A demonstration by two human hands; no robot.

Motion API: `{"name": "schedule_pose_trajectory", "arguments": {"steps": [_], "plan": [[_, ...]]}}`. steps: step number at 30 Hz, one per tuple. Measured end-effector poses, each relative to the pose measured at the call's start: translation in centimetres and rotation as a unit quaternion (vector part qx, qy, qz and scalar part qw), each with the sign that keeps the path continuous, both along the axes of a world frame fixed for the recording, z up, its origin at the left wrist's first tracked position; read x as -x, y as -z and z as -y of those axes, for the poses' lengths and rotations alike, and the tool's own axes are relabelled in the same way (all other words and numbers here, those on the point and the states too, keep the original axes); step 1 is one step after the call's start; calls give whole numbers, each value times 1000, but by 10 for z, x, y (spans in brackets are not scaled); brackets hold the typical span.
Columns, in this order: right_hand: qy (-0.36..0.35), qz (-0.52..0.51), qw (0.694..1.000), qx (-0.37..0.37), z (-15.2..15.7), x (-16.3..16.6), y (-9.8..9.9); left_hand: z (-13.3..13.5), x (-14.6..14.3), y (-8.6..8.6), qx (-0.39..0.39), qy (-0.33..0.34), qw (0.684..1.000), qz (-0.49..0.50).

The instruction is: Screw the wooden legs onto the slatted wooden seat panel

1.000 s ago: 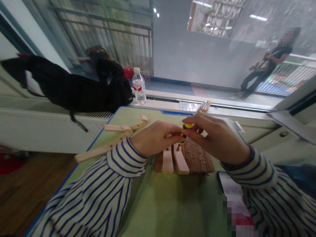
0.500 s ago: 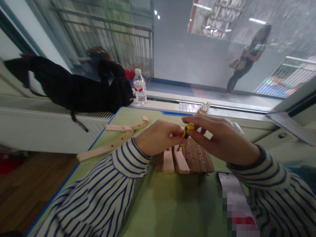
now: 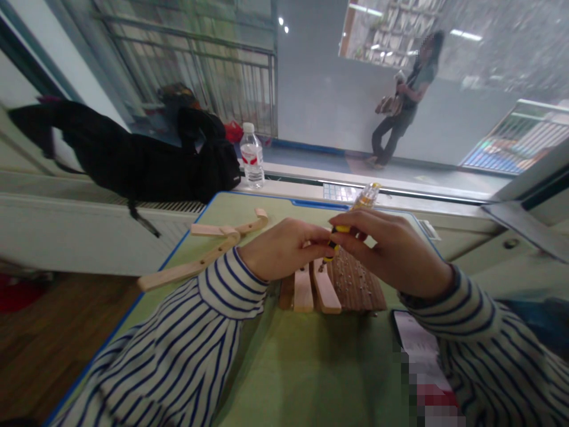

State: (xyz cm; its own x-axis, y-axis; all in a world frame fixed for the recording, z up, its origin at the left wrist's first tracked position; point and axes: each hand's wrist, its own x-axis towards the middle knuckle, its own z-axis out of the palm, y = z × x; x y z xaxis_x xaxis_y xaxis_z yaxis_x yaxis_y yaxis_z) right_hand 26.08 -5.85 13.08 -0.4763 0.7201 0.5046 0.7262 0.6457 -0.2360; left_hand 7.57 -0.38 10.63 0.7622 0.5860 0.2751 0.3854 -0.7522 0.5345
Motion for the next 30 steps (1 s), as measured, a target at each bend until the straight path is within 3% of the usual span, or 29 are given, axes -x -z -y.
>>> {"name": "schedule_pose_trajectory", "arguments": {"steps": [6, 13, 22, 30], "plan": [[-1, -6, 1000, 5, 0, 1, 0, -2, 1, 1, 28, 26, 999, 19], [-10, 4, 1000, 15, -2, 3, -2, -2, 1, -1, 35, -3, 999, 39], [-8, 21, 1000, 14, -1, 4, -3, -6, 5, 6, 32, -6, 999, 25], [-25, 37, 999, 10, 0, 5, -5, -4, 4, 1, 43, 7, 998, 40]]}}
